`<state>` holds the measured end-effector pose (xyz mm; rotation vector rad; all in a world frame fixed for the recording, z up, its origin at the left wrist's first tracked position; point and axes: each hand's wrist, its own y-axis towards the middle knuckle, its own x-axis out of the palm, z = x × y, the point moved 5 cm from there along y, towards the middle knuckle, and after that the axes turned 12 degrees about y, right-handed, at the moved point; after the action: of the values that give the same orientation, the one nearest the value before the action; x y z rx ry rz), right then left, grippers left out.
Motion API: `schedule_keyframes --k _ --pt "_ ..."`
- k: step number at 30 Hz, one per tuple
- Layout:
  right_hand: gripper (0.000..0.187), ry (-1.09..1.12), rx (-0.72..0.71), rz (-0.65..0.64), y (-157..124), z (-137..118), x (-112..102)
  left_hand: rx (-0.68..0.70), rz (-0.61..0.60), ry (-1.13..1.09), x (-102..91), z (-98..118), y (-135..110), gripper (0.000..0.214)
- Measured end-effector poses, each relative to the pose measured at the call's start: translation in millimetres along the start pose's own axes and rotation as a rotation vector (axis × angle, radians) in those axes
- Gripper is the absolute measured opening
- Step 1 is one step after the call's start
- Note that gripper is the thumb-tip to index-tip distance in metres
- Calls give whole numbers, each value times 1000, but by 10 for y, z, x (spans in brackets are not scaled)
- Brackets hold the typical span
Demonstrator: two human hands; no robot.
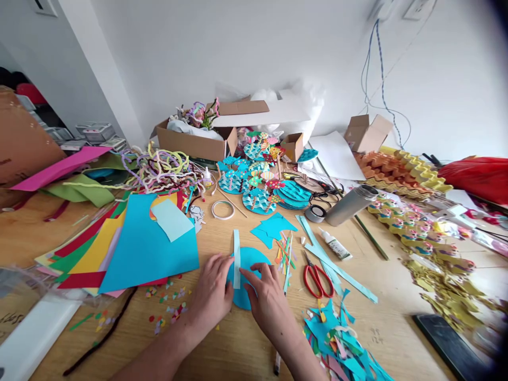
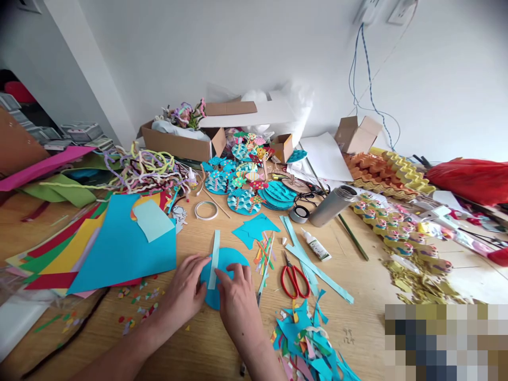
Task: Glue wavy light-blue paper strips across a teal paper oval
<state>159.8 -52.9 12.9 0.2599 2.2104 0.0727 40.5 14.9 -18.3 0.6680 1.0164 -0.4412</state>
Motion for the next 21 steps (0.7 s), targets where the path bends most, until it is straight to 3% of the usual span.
schedule_keyframes --k 6,13,21 --pt "56 -106 -19 -44 33 64 107 -58 -39 -18 -15 5 -1 66" --pt "55 -141 -7 -47 69 190 246 -67 -49 -24 -21 19 2 66" --pt "53 -133 -66 11 64 185 153 -77 -52 -26 -9 14 0 66"
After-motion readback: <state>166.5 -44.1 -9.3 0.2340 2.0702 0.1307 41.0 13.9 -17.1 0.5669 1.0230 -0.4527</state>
